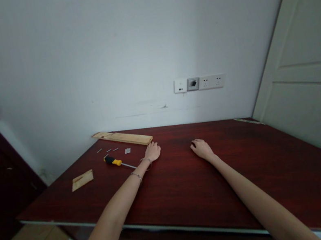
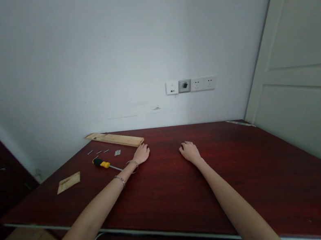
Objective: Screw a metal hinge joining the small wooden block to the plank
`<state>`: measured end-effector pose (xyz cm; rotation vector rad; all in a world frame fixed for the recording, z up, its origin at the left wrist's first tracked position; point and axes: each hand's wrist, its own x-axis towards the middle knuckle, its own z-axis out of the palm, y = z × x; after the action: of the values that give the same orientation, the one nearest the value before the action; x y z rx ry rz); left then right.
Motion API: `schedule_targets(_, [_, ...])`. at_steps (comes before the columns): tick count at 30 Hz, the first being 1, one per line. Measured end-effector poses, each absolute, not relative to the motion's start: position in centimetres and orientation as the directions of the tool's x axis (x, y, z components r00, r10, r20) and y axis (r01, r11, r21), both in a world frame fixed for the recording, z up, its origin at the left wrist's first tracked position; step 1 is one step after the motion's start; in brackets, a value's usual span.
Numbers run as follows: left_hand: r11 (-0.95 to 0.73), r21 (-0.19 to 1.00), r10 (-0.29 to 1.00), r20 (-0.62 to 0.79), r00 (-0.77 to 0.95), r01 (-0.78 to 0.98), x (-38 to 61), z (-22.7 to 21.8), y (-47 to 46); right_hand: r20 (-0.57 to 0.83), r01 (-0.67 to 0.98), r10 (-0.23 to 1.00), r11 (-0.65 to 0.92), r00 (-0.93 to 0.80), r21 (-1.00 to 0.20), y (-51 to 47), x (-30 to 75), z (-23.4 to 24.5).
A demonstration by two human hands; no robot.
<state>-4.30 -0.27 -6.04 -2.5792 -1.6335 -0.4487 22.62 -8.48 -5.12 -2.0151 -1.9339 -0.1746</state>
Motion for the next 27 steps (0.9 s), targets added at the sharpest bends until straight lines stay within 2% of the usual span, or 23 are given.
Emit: schedule_targets(27, [-0.408,0.128,0.887,0.289,0.359,0.904,-4.03,-5.73,-0.89,0.293,0.983,0.955,0.015,0.04,-0.183,-8.24,22.87,-5.67])
